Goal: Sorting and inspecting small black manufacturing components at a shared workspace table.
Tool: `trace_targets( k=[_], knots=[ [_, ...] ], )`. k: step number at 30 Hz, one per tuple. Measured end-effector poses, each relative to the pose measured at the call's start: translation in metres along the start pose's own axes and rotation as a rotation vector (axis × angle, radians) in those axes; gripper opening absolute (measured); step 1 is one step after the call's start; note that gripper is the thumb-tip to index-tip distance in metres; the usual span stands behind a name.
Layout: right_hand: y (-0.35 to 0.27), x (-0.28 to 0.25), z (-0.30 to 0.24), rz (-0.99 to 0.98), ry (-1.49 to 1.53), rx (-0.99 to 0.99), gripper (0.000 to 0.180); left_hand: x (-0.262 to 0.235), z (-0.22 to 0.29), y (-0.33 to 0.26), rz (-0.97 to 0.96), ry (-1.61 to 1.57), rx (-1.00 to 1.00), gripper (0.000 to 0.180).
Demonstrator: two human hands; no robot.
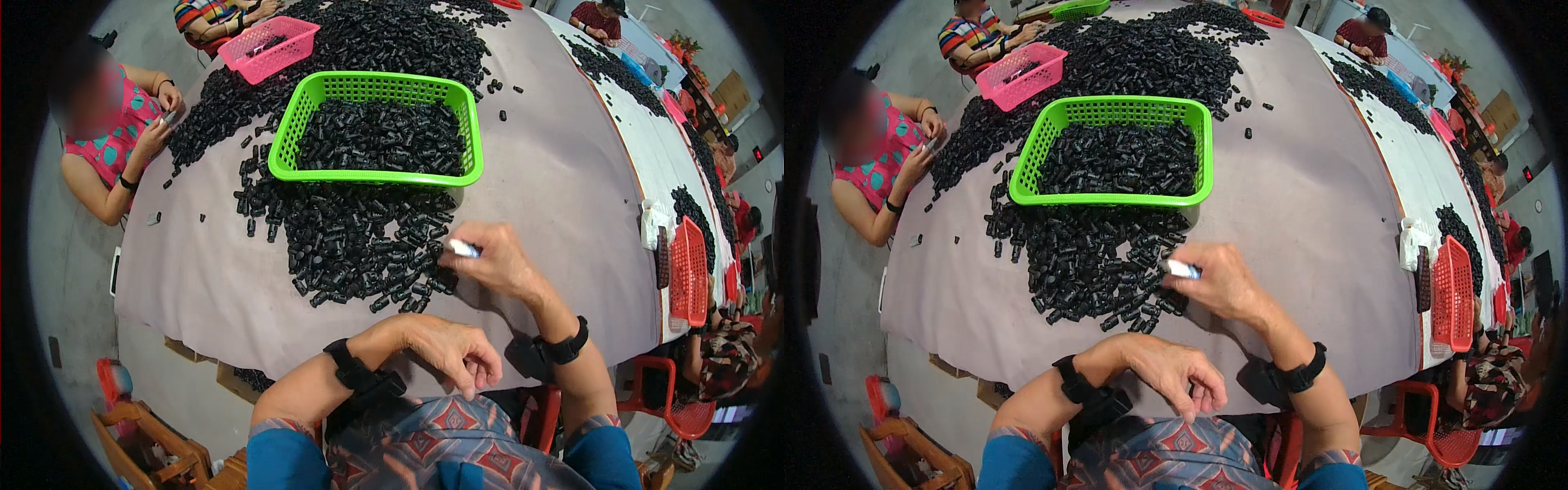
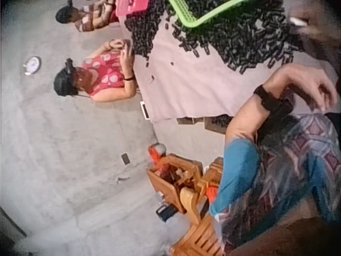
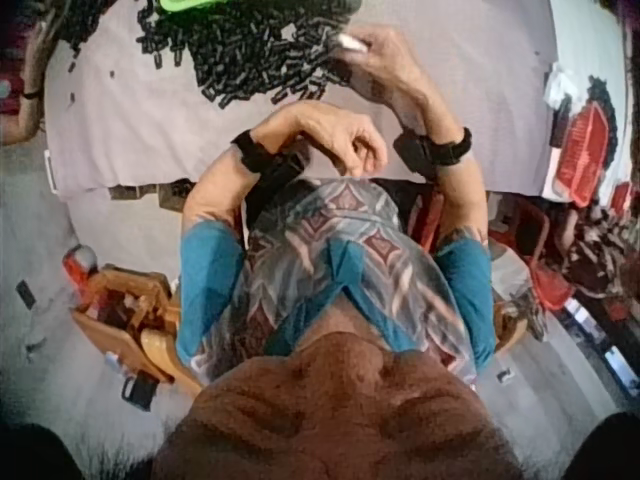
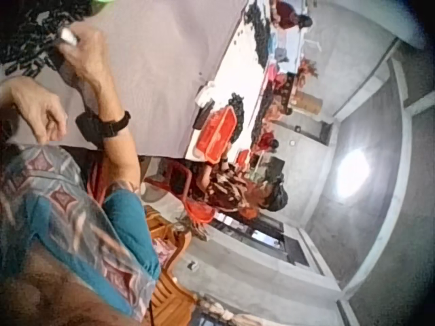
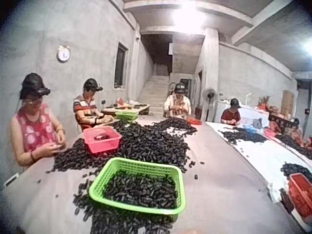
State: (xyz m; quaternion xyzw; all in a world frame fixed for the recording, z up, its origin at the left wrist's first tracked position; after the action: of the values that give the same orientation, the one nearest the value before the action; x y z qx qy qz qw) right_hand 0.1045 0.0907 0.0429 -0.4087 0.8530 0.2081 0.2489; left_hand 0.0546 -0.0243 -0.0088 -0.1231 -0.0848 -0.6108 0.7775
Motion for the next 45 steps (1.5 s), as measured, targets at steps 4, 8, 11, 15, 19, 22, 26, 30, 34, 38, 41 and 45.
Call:
trace_targets(
  k=[4,8,11,15,19,22,26,30,34,38,41,45],
  knots=[
    [-0.022,0.013,-0.006,-0.105,0.029,-0.082,0.019,-0.005,-0.003,-0.001,0.05,0.11,-0.071,0.046],
    [-0.022,0.025,-0.011,-0.079,-0.063,-0.14,0.025,0.001,0.005,0.001,-0.019,0.167,-0.037,0.05],
    [-0.016,0.034,-0.016,-0.114,-0.124,-0.169,0.026,0.001,0.005,0.001,-0.05,0.198,-0.065,0.054],
    [-0.001,0.045,-0.012,-0.128,-0.239,-0.154,0.024,0.001,0.002,0.003,-0.037,0.19,-0.04,0.057],
    [0.024,0.047,-0.009,-0.122,-0.31,-0.186,0.017,-0.001,0.0,-0.001,0.002,0.147,-0.07,0.057],
    [0.029,0.045,-0.001,-0.1,-0.291,-0.199,0.016,-0.006,-0.004,0.0,0.001,0.116,-0.043,0.054],
    [0.019,0.04,0.001,-0.024,-0.1,-0.133,0.022,-0.004,-0.01,0.002,0.015,0.113,-0.002,0.053],
    [0.007,0.028,-0.008,-0.079,-0.076,-0.114,0.024,-0.001,-0.004,0.001,-0.011,0.137,-0.001,0.054],
    [-0.005,0.031,-0.016,-0.14,0.022,-0.173,0.025,0.012,0.009,0.005,-0.094,0.13,0.009,0.055],
    [-0.013,0.05,-0.025,-0.182,-0.026,-0.179,0.027,0.024,0.013,0.009,-0.192,0.079,0.033,0.059],
    [-0.012,0.061,-0.034,-0.242,-0.082,-0.246,0.032,0.027,0.004,0.01,-0.219,0.095,0.007,0.062],
    [-0.008,0.074,-0.039,-0.29,-0.25,-0.352,0.032,0.025,0.007,0.011,-0.204,0.171,0.029,0.064]
  ],
)
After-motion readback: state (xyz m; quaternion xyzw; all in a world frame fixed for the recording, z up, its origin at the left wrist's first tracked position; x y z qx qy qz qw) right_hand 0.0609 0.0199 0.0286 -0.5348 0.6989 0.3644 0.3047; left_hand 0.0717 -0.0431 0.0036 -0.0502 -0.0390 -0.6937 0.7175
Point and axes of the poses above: each hand's wrist, its own y-axis towards the middle knuckle, its own x-axis out of the palm, z = x × y, the point moved 3 cm from there along y, towards the middle knuckle, and after that the axes turned 3 degrees about y, right-handed, at the moved point
